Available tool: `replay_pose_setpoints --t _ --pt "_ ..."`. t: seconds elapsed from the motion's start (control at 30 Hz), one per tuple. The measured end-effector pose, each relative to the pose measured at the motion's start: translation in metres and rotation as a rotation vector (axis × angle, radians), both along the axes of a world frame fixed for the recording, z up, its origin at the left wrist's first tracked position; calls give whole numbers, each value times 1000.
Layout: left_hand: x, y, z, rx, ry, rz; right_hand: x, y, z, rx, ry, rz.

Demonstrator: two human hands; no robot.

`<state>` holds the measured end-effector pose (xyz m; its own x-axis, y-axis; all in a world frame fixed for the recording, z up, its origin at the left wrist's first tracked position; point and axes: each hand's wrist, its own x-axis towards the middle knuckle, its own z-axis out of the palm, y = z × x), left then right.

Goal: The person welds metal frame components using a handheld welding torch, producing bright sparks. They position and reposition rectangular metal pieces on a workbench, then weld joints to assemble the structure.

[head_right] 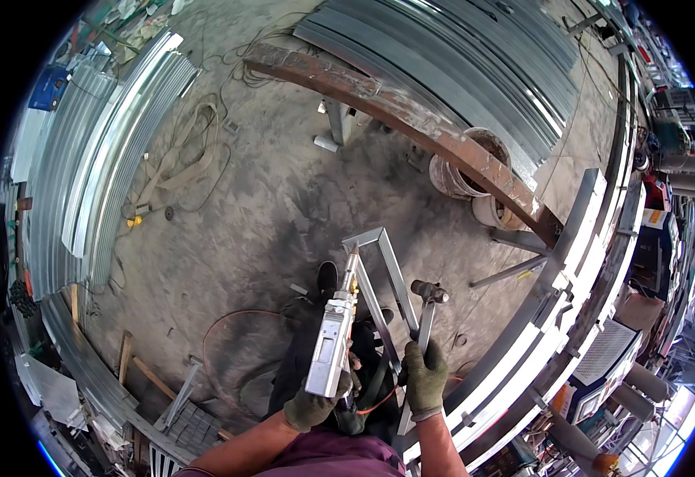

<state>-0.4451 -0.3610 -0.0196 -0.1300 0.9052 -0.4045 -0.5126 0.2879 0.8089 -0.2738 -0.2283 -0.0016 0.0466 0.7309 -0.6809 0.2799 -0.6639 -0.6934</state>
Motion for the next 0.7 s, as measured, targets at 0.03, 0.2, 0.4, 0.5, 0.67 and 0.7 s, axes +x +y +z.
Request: replay_pose_setpoints --t 0.03,0.2,0.4,0.5,0.67,0.7 --pt "2 3 3 4 17 18 -2 0 0 15 -10 10" --pt "11 -1 -10 7 299 -113 1 -5 -3 29 11 10" --pt "11 2 -10 -14 188 -80 1 -6 -4 19 -6 1" --pt "12 -2 -13 -41 152 -82 1 -7 -6 26 -6 -12" --pt "8 -1 -10 -30 244 -123 0 -6 -6 18 -2 -23" --pt "8 0 -10 -25 265 -125 -1 -6 -6 21 -9 -18"
